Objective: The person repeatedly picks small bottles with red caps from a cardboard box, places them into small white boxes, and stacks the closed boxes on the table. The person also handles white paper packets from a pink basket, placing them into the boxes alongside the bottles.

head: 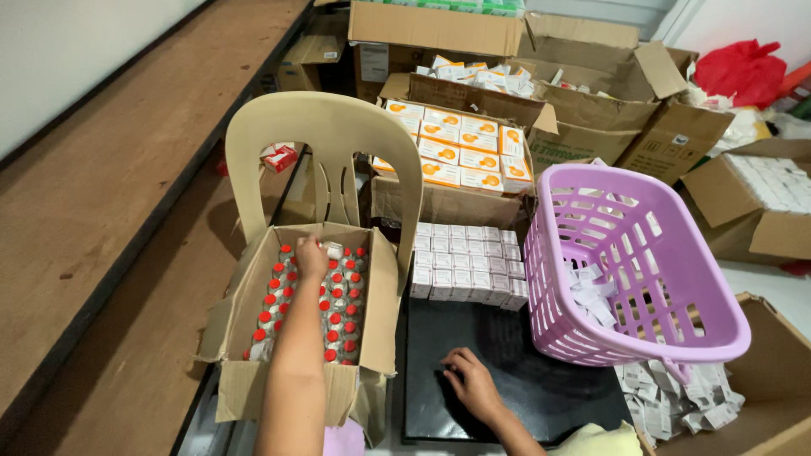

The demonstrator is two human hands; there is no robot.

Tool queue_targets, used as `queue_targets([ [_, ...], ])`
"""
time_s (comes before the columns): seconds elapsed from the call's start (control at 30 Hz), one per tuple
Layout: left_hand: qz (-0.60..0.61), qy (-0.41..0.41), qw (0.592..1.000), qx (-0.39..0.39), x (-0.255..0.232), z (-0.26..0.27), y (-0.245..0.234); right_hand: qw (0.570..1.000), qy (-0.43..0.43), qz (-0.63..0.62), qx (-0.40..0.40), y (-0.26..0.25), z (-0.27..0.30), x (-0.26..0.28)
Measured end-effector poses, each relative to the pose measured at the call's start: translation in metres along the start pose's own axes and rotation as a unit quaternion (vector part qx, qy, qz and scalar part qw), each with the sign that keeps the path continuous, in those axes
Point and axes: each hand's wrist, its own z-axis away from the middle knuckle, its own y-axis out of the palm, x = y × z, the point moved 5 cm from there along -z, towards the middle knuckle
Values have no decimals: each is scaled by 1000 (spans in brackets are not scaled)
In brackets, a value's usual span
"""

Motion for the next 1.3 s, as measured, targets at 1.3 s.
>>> queue_targets([
  [1.3, -9, 310, 900, 307, -304, 318, 16, 970, 55, 97, -218, -18, 23, -86],
])
